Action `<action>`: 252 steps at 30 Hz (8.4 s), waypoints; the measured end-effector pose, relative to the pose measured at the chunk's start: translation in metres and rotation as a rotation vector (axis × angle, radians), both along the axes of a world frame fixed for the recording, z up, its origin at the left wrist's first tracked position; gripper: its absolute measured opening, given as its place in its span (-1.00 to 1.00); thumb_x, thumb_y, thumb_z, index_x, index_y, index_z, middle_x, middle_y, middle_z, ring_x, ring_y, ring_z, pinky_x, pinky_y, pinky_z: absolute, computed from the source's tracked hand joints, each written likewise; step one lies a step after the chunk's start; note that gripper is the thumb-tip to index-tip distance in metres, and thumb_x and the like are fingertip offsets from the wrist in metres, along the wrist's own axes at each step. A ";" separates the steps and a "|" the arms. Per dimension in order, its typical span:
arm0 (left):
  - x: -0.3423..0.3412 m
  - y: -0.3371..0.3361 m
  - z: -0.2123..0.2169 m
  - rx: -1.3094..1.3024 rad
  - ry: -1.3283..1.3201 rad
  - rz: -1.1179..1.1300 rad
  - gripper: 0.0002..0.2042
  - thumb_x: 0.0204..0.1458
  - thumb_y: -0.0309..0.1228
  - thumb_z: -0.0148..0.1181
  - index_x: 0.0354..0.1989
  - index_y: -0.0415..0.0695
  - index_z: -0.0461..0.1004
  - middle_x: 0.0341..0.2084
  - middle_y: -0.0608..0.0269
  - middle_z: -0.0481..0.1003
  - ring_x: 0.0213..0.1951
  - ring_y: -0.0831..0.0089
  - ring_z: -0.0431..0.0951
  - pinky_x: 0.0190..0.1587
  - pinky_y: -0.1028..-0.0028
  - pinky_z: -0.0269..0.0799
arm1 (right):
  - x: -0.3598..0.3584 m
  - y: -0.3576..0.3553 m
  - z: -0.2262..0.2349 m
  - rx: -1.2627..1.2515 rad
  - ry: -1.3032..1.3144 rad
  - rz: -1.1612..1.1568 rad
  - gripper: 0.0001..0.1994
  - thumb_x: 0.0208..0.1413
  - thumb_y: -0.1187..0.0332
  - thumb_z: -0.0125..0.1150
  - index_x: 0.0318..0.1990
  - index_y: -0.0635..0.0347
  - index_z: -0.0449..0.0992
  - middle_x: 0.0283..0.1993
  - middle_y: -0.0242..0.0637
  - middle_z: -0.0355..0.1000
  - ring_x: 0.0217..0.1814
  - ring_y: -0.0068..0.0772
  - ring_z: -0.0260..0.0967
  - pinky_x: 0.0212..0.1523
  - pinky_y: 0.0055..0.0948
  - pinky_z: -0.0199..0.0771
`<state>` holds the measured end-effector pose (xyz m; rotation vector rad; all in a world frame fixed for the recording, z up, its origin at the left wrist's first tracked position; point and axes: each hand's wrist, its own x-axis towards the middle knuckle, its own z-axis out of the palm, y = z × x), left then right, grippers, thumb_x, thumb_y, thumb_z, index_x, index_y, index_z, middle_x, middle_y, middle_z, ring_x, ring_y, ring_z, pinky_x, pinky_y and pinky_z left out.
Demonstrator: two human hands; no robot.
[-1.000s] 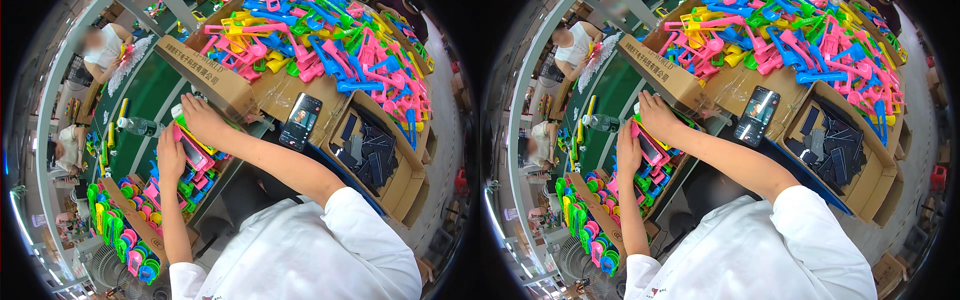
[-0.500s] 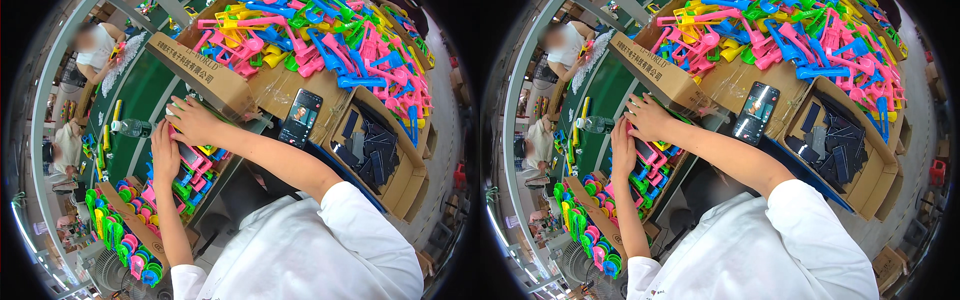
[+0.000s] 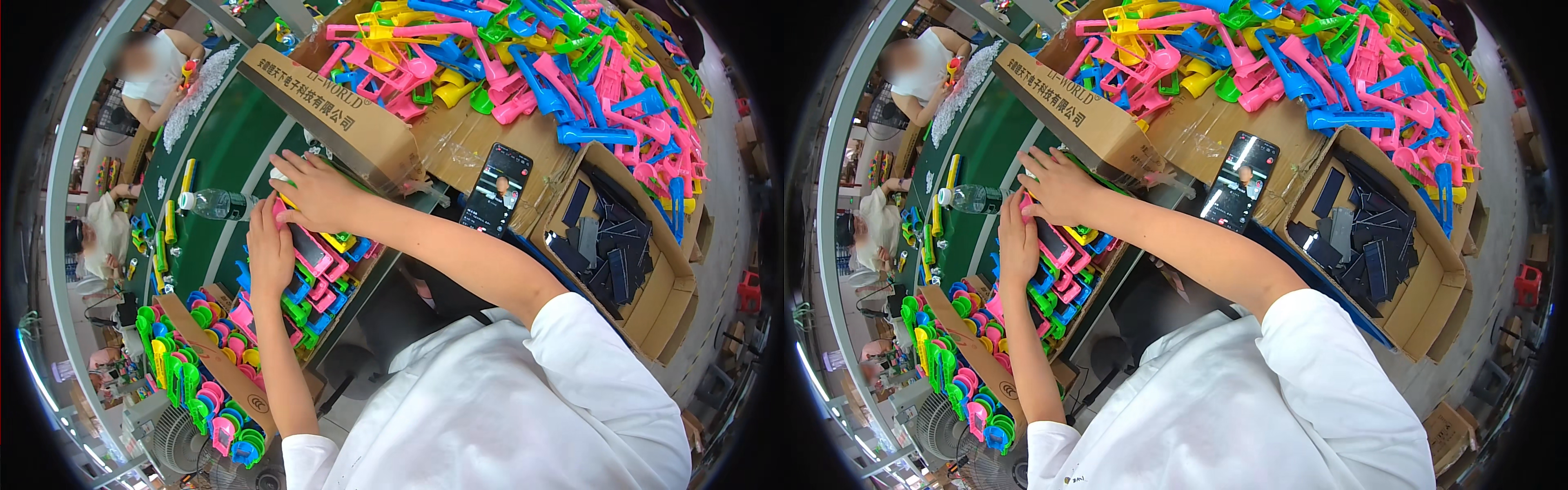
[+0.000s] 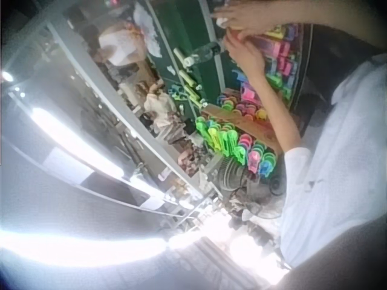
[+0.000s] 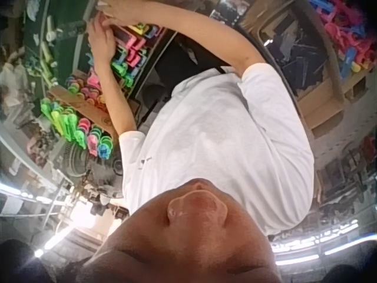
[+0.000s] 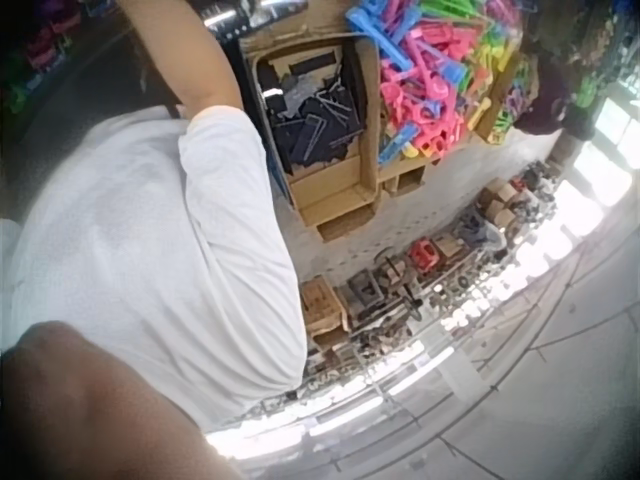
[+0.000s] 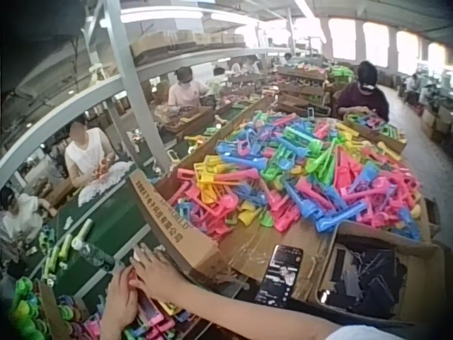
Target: Assembling handheld solar lights by attaching solar panels to plastic housings.
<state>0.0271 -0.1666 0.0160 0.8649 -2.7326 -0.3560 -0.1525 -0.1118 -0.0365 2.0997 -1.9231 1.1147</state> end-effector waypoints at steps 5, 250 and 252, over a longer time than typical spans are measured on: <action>0.001 0.010 0.013 -0.114 -0.126 0.056 -0.44 0.33 -0.26 -0.03 0.48 -0.14 0.18 0.44 -0.12 0.17 0.44 -0.11 0.18 0.46 0.03 0.07 | -0.003 0.005 0.019 0.165 0.151 -0.130 -0.36 0.33 -0.09 0.07 0.36 0.24 0.38 0.55 0.05 0.11 0.61 0.17 -0.02 0.53 0.20 -0.01; -0.017 0.265 -0.070 1.758 0.754 0.295 -0.64 0.34 -0.49 0.18 0.25 -0.33 0.38 0.08 0.12 0.56 0.10 0.47 0.55 0.19 0.46 0.42 | 0.013 0.319 0.030 0.645 -1.214 -0.253 -0.67 0.07 0.39 0.53 -0.12 0.36 0.52 -0.29 -0.25 0.60 -0.29 -0.46 0.59 -0.23 -0.43 0.61; -0.016 0.265 -0.068 1.748 0.745 0.271 -0.64 0.35 -0.46 0.17 0.26 -0.32 0.39 0.08 0.17 0.56 0.11 0.49 0.54 0.20 0.48 0.41 | 0.015 0.313 0.027 0.529 -1.325 -0.268 -0.61 0.07 0.39 0.52 -0.04 0.35 0.48 -0.23 -0.25 0.58 -0.23 -0.45 0.58 -0.18 -0.43 0.61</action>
